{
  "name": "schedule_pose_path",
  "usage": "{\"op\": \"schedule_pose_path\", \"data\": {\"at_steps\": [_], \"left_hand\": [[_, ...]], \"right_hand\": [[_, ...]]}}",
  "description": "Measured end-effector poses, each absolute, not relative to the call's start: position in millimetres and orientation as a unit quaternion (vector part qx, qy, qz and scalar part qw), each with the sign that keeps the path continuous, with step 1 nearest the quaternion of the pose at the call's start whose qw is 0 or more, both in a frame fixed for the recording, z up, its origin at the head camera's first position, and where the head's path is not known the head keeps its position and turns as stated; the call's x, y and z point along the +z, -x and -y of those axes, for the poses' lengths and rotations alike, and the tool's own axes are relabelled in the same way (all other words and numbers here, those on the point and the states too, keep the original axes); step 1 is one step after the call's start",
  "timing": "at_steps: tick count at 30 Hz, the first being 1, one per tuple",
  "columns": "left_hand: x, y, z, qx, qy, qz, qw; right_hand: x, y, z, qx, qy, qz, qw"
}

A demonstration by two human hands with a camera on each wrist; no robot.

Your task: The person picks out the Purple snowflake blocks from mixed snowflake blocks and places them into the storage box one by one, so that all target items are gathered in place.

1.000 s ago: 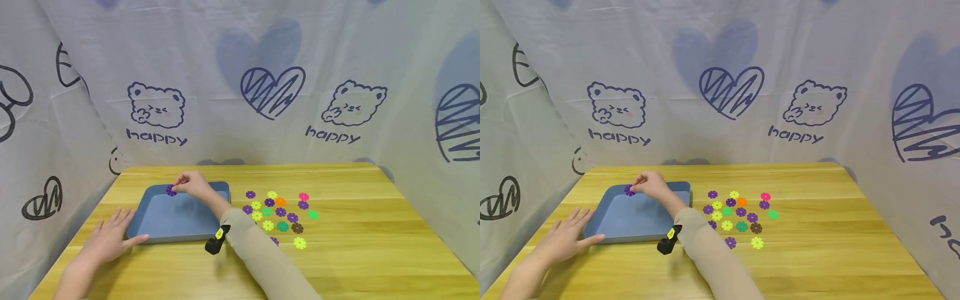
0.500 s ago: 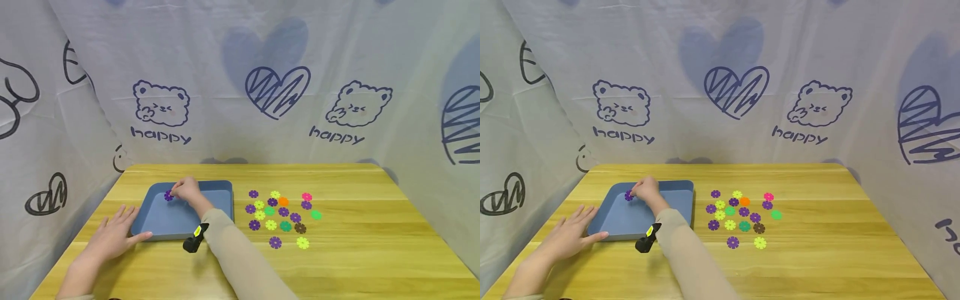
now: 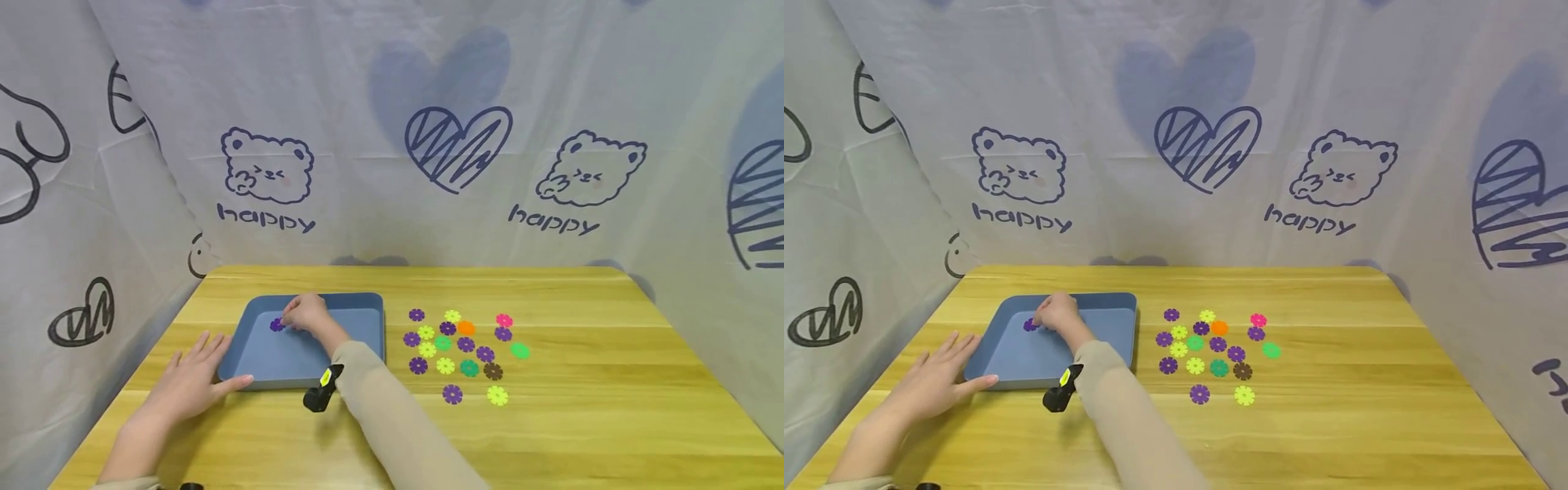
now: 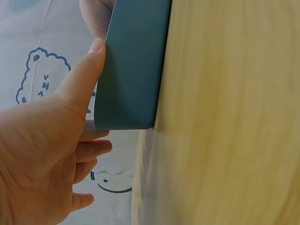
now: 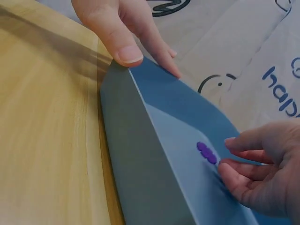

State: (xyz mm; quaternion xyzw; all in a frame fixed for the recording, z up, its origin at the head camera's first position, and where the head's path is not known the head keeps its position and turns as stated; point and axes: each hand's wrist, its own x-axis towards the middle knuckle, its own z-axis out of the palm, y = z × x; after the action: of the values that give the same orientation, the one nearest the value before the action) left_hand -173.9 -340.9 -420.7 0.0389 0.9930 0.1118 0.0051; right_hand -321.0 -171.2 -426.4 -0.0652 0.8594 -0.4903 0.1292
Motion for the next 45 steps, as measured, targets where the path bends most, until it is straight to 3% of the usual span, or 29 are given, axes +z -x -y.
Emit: {"op": "schedule_pose_path", "data": {"at_steps": [11, 23, 35, 45], "left_hand": [[-418, 173, 341, 0.118, -0.037, -0.992, 0.009], [-419, 173, 341, 0.124, -0.037, -0.991, 0.013], [-417, 173, 343, 0.126, -0.038, -0.991, 0.016], [-417, 173, 342, 0.126, -0.035, -0.991, 0.021]], "right_hand": [[-390, 313, 132, -0.417, 0.239, -0.87, 0.114], [-354, 298, 44, -0.398, 0.336, -0.849, 0.088], [-350, 270, -52, -0.411, 0.33, -0.849, 0.026], [-382, 244, -111, -0.424, 0.327, -0.844, -0.017]]}}
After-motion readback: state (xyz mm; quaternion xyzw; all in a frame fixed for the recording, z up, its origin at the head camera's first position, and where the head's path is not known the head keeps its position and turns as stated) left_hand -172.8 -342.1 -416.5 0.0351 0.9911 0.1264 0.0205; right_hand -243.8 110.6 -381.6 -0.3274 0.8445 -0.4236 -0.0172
